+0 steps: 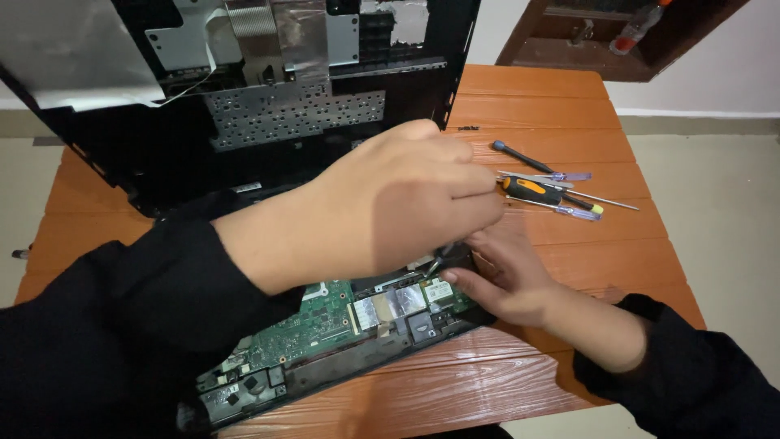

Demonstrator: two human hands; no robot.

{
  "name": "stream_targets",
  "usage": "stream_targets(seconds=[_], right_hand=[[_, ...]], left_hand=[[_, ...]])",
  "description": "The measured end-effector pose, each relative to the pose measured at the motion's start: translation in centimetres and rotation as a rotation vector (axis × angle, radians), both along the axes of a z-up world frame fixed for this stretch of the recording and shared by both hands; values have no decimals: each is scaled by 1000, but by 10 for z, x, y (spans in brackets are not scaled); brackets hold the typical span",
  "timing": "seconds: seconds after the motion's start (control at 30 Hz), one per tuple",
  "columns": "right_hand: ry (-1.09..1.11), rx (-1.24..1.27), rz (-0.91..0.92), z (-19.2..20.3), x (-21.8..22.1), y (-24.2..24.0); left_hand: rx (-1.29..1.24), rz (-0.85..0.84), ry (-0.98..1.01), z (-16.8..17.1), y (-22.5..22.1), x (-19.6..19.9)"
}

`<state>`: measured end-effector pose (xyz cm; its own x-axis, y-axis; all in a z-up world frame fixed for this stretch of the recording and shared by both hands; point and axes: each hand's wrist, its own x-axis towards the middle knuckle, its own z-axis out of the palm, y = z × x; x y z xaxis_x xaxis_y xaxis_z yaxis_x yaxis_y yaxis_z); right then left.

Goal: Disassembling a laptop to remove internal components including the cooling fan and battery.

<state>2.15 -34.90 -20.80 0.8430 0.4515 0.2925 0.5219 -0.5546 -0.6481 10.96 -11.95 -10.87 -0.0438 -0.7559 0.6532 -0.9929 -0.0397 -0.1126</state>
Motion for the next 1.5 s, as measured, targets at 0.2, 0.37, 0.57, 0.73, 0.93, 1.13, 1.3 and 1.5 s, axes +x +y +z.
stream_targets(seconds=[0.2,0.37,0.57,0.73,0.93,1.13,1.3,1.5], right_hand=[[-18,20,72,6,4,6],[-16,0,137,3,5,8],[190,-169,-153,-24,4,-2],[70,118,-3,16,-1,23],[125,376,-108,-21,-8,12],[40,449,-31,-17,-3,10],[103,579,-79,-17,-9,11],[66,614,-109,2,1,8]], left_hand=[[-57,34,-111,-6,-5,1],[-156,28,-147,-12,-10,-1],[-219,57,-216,-13,-7,-6],[72,284,45,-11,17,-7],[263,460,166,-47,61,-4],[358,537,225,-97,75,-14],[469,597,169,-94,77,-30],[491,548,241,-94,83,-33]])
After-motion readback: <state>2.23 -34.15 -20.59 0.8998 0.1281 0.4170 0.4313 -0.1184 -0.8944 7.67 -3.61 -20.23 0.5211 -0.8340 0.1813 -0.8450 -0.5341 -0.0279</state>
